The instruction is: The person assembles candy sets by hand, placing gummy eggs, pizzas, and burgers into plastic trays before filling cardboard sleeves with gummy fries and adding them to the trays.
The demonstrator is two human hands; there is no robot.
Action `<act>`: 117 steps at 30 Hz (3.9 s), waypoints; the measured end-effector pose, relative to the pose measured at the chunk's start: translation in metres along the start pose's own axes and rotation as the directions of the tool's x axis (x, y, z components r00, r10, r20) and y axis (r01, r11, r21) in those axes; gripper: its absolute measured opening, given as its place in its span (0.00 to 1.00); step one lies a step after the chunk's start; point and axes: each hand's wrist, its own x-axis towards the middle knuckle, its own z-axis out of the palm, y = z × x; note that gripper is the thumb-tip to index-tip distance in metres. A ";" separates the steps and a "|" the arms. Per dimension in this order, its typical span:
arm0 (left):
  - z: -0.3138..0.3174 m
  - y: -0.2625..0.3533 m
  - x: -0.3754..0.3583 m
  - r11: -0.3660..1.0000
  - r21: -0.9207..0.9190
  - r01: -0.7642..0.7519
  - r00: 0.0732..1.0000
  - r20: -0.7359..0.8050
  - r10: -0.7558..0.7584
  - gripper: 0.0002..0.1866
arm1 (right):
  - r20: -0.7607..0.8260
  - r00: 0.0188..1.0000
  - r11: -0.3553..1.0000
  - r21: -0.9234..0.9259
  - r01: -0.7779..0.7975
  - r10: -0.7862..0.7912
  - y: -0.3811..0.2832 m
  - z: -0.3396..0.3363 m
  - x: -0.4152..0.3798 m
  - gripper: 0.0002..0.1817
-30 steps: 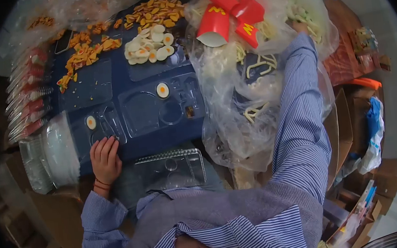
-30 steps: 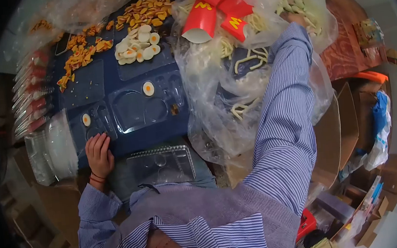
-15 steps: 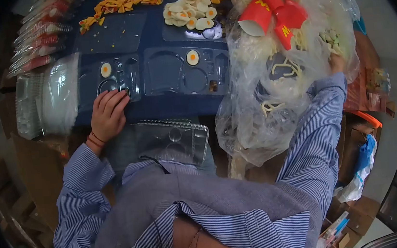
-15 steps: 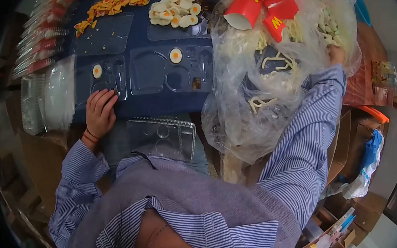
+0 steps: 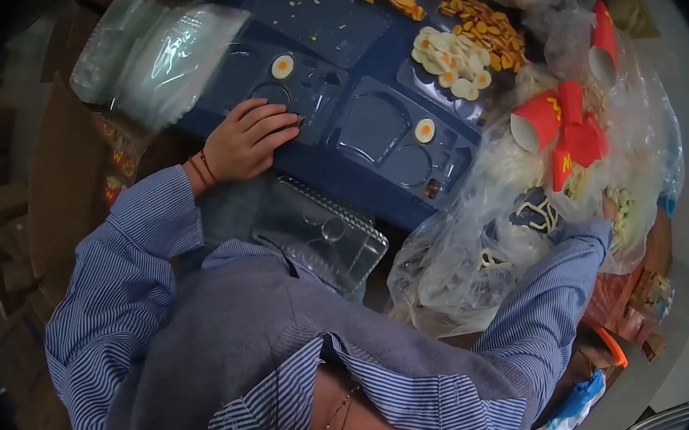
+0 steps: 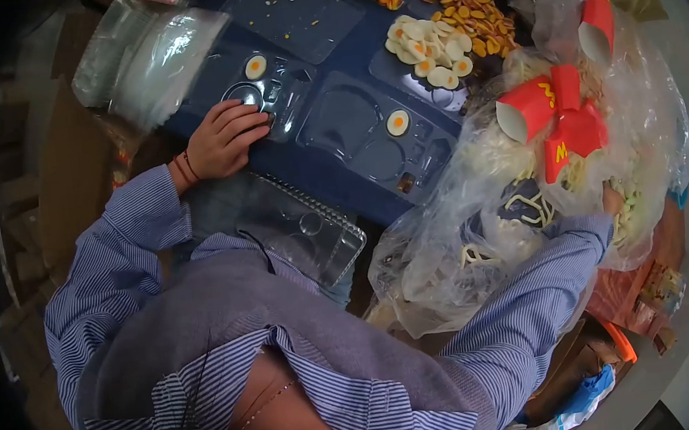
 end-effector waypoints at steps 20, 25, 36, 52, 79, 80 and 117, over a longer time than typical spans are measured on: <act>-0.026 0.023 0.074 0.961 -0.077 0.267 0.915 -0.294 -0.278 0.25 | 0.259 0.771 0.689 -0.348 0.636 -0.582 -0.358 0.304 -0.455 0.20; -0.010 -0.010 0.035 0.895 -0.065 0.442 0.853 -0.278 -0.441 0.25 | 0.403 0.672 0.716 -0.059 0.696 -0.621 -0.410 0.402 -0.496 0.18; 0.005 -0.004 0.045 0.978 0.036 0.205 0.978 0.025 -0.206 0.30 | 0.464 0.759 0.441 -0.623 0.647 -0.457 -0.439 0.414 -0.323 0.12; -0.003 -0.003 0.064 0.976 -0.138 0.165 0.983 0.100 -0.152 0.29 | 0.637 0.711 0.907 0.422 0.001 -0.297 -0.425 0.345 -0.312 0.18; 0.012 0.085 0.092 -0.211 -0.952 0.221 0.684 0.306 -0.662 0.07 | 0.678 0.708 0.530 0.681 -0.506 -0.195 -0.378 0.343 -0.550 0.18; 0.013 0.087 0.093 -0.213 -0.952 0.222 0.685 0.308 -0.661 0.07 | 0.678 0.709 0.530 0.680 -0.506 -0.193 -0.379 0.345 -0.549 0.18; 0.016 0.004 0.068 0.798 -0.354 0.489 0.788 -0.213 -0.577 0.05 | 0.017 0.697 0.667 -0.274 0.693 -0.717 -0.376 0.319 -0.507 0.06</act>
